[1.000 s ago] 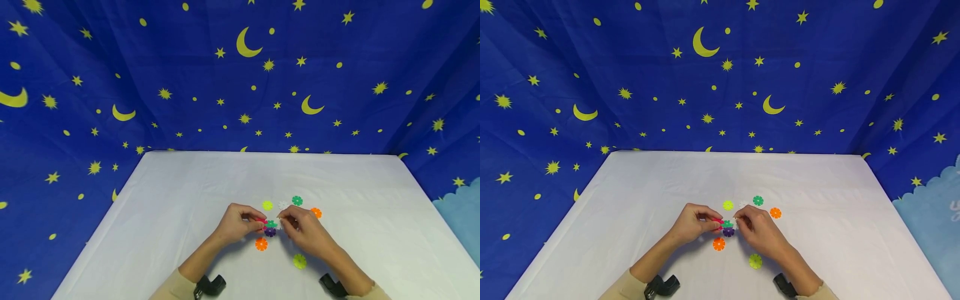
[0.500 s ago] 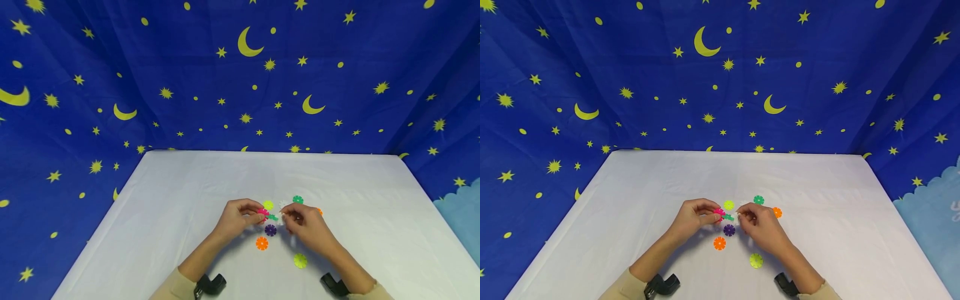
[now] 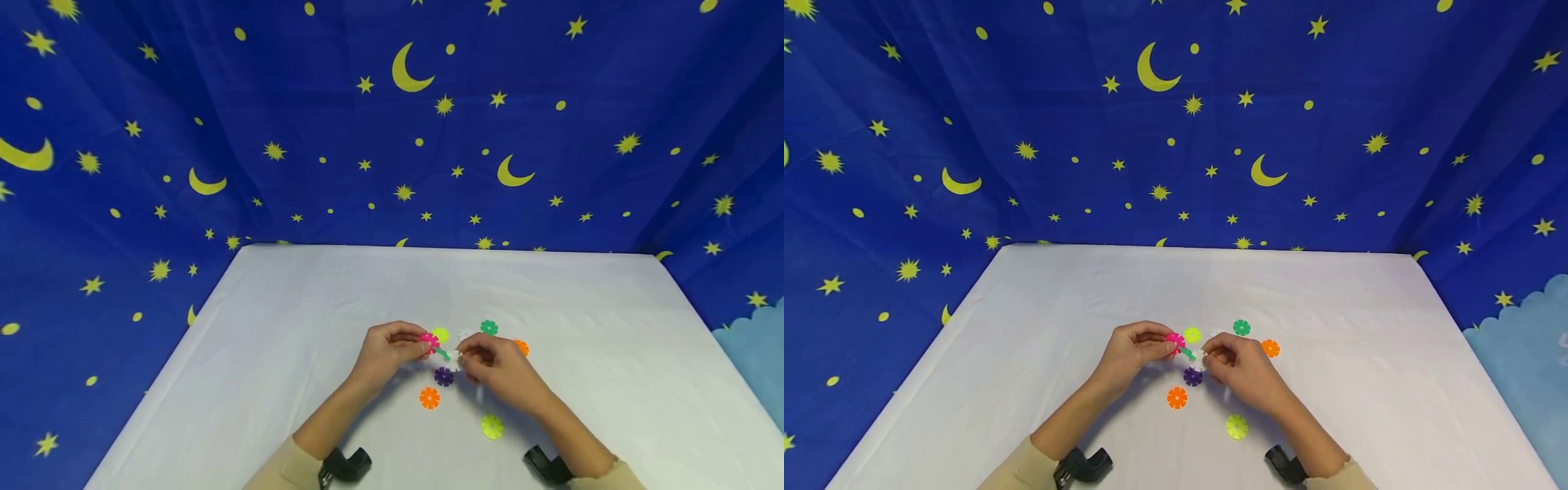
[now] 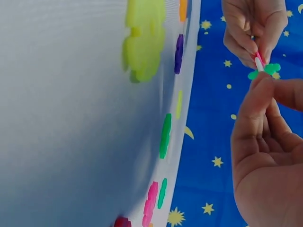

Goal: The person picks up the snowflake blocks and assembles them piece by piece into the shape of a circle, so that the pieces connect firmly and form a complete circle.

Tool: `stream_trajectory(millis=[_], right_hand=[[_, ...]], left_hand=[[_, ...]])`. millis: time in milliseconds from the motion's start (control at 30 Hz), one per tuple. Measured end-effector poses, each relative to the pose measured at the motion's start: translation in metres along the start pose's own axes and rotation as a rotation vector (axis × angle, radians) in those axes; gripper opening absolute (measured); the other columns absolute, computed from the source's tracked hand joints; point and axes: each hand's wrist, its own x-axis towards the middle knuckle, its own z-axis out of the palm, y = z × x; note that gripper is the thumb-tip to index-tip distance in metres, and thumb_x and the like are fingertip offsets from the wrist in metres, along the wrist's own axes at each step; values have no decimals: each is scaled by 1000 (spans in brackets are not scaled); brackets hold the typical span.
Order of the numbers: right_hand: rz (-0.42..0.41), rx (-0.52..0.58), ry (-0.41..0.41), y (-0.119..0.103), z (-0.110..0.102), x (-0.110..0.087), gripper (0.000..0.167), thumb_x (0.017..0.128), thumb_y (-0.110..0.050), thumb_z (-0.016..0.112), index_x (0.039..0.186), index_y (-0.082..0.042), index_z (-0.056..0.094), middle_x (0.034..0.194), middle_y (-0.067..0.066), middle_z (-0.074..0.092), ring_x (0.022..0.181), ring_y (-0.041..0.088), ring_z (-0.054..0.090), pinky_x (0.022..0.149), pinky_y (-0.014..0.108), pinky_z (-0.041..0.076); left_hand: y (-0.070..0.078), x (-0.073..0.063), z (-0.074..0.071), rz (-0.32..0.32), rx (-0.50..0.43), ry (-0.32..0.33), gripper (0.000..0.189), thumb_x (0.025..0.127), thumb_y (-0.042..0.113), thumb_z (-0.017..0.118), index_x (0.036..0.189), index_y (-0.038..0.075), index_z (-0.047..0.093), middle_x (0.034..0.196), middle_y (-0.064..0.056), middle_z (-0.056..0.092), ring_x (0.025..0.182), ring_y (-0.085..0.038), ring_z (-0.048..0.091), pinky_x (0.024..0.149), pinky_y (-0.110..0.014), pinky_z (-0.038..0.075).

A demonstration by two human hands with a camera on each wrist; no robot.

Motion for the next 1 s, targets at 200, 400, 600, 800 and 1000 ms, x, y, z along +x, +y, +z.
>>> stream_trajectory(millis=[200,400,600,800,1000], right_hand=[[-21,3,-73,3,-1,3,15,92,-19,67,102,-9,66,87,7,68,73,21,64,62,33,55],[-91,-78,-143,-1,-4,6,9,94,-28,64,96,-21,68,85,-2,68,70,20,63,64,32,54],[-137,-124,-150,-3,-10,8,7,95,-26,63,97,-24,69,87,1,68,70,15,61,66,31,53],[-131,-243,-72,7,-24,10,16,95,-26,63,103,-14,70,89,-1,67,72,15,59,65,28,51],[-111,-333,-39,20,-30,12,15,92,-16,67,106,-12,70,90,-9,63,76,12,58,68,27,51]], left_hand=[[2,0,1,-16,8,40,22,81,5,77,100,-3,69,93,-19,66,83,-29,67,76,-38,56],[3,1,1,-25,31,38,20,82,1,74,101,-5,68,92,-19,67,81,-31,67,74,-38,56],[4,0,1,-9,-15,35,19,83,3,74,100,-6,68,90,-20,68,72,-27,68,70,-37,57],[4,1,1,-14,-11,28,19,83,4,74,100,-4,69,91,-19,68,74,-27,68,70,-36,57],[3,1,1,-27,8,23,19,84,3,73,101,-4,70,90,-17,69,73,-25,68,69,-34,57]])
